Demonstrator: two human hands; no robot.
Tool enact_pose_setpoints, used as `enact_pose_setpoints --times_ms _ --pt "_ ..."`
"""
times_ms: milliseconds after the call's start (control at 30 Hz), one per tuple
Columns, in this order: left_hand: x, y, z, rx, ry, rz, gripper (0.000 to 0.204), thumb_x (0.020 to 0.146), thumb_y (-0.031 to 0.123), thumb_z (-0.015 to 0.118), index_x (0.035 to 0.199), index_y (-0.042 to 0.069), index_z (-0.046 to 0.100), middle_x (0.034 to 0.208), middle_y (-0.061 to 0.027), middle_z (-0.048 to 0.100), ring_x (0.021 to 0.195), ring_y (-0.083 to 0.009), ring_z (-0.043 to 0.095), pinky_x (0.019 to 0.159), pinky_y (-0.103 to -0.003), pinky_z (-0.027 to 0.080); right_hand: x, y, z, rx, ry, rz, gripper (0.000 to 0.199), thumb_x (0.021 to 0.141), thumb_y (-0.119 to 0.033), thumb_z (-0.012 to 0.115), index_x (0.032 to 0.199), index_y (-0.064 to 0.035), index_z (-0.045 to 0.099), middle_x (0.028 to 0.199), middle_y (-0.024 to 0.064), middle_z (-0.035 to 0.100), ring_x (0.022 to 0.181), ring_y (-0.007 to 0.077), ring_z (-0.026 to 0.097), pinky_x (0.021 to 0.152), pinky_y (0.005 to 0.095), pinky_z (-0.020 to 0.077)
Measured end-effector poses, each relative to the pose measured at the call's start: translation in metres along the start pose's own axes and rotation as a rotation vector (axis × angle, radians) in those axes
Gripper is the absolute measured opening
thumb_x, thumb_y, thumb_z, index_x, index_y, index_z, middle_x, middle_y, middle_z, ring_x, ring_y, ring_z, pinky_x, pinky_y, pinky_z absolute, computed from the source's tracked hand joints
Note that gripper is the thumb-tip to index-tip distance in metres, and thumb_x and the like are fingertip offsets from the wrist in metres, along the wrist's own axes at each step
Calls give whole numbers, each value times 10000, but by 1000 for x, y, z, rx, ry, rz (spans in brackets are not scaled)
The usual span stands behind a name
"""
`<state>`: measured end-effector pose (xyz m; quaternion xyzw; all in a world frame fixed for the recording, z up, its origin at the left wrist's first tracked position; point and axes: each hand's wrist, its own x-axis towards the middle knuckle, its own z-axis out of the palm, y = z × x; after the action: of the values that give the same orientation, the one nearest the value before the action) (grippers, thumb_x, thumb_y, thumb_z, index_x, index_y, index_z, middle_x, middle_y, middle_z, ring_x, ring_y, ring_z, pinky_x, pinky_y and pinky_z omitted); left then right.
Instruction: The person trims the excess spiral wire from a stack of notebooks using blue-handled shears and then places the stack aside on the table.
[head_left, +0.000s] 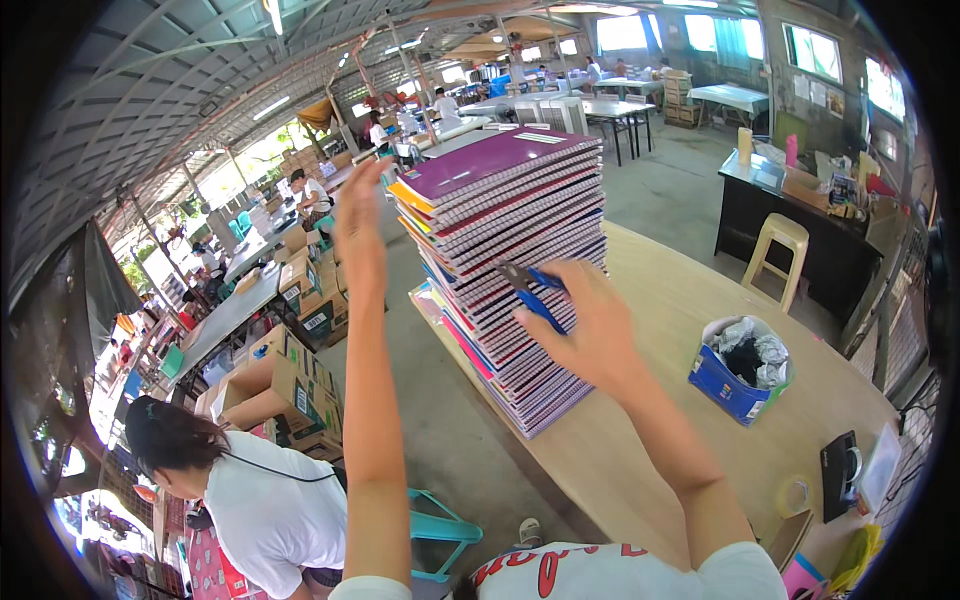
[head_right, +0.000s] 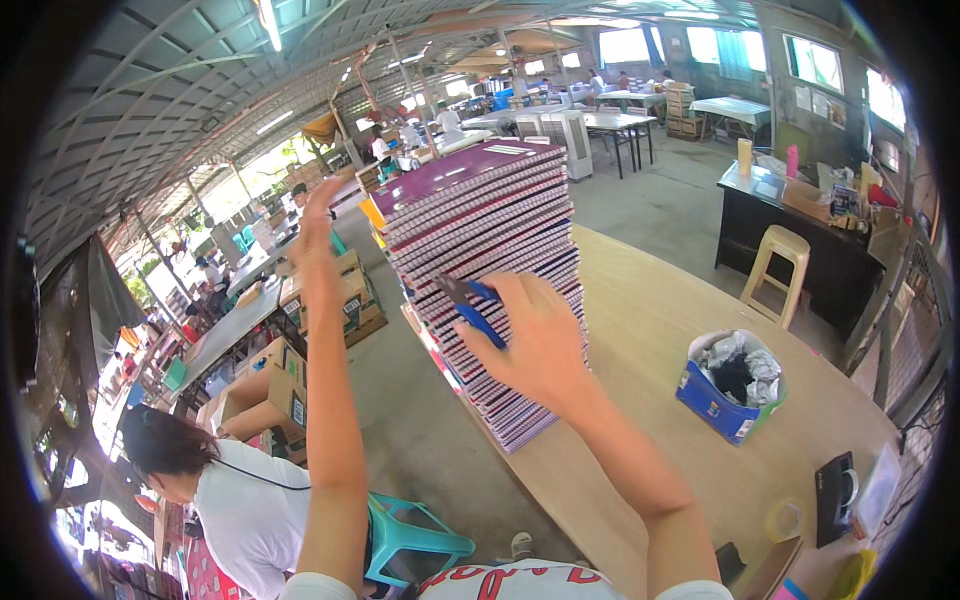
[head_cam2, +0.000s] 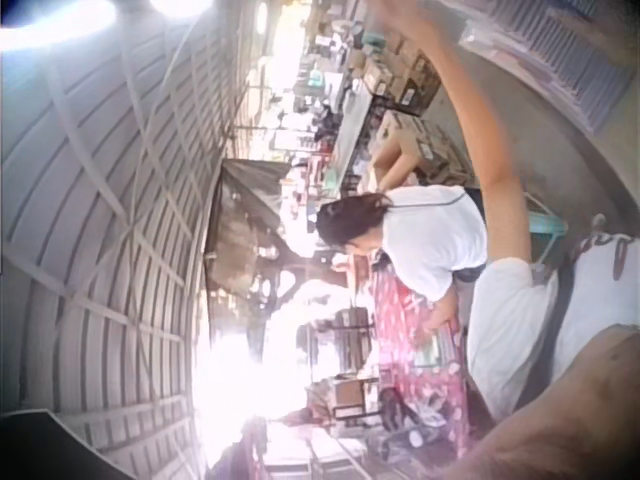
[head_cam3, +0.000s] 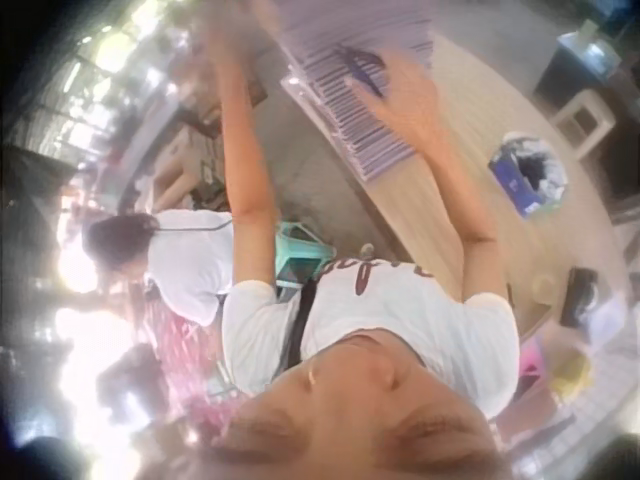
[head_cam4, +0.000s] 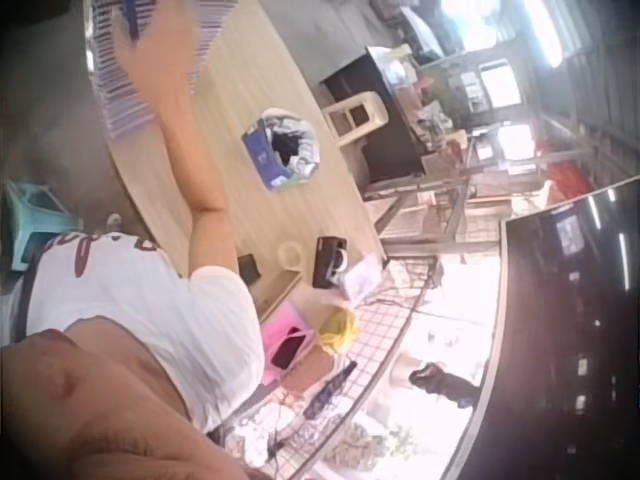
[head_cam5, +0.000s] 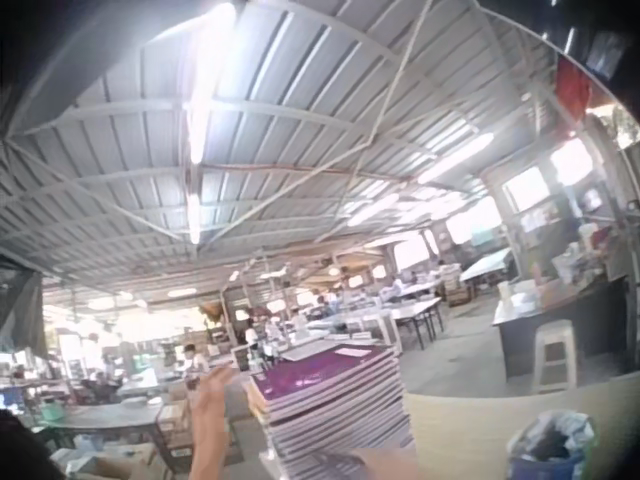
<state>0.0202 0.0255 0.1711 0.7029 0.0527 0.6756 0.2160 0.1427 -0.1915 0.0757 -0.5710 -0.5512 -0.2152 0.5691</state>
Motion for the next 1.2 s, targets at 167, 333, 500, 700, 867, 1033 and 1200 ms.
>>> enact_pose_setpoints --times_ms 167,333,500,700,867,1033,1200 --pt "11 -48 13 45 -547 13 415 1033 390 439 1187 123 716 1286 -74 647 1273 -288 521 1135 -439 275 44 -11 29 -163 57 -40 385 785 -269 767 1055 -55 595 942 134 640 866 343 622 748 425 499" --pt "0 -49 21 -15 -463 -15 402 1035 348 442 1121 92 739 1181 -76 703 1252 -305 532 1107 -429 307 54 -12 42 -258 49 -22 416 786 -320 740 1010 -9 579 859 166 601 818 341 606 717 449 497" --pt "-5 -50 24 -75 -386 -10 364 1033 280 463 1094 52 740 1157 -87 707 1228 -283 539 1083 -397 352 56 -15 50 -314 51 -26 417 785 -321 743 998 -3 577 851 171 602 795 343 611 701 447 503" --pt "-8 -48 25 -73 -350 -27 348 1030 257 468 1091 52 742 1142 -86 710 1219 -276 539 1086 -393 350 59 -14 54 -336 67 -35 412 786 -306 745 1015 -7 579 865 169 607 791 342 614 700 438 508" --pt "-9 -46 25 -59 -324 3 340 1025 252 474 1080 62 750 1131 -81 713 1214 -275 535 1087 -396 345 58 -18 55 -326 78 -49 422 787 -301 743 1043 -11 578 876 163 608 802 337 613 700 434 510" --pt "-10 -47 28 -36 -304 27 380 1032 278 457 1072 34 746 1131 -71 710 1172 -233 537 1070 -374 347 60 -18 55 -328 44 -34 394 799 -278 732 1047 -13 581 874 158 605 799 326 615 685 424 512" --pt "-14 -48 30 -52 -264 32 336 1014 234 475 1031 52 757 1095 -74 720 1192 -283 542 1078 -404 350 59 -8 60 -279 29 -67 333 824 -251 715 1012 -8 587 799 140 619 682 299 629 591 392 509"
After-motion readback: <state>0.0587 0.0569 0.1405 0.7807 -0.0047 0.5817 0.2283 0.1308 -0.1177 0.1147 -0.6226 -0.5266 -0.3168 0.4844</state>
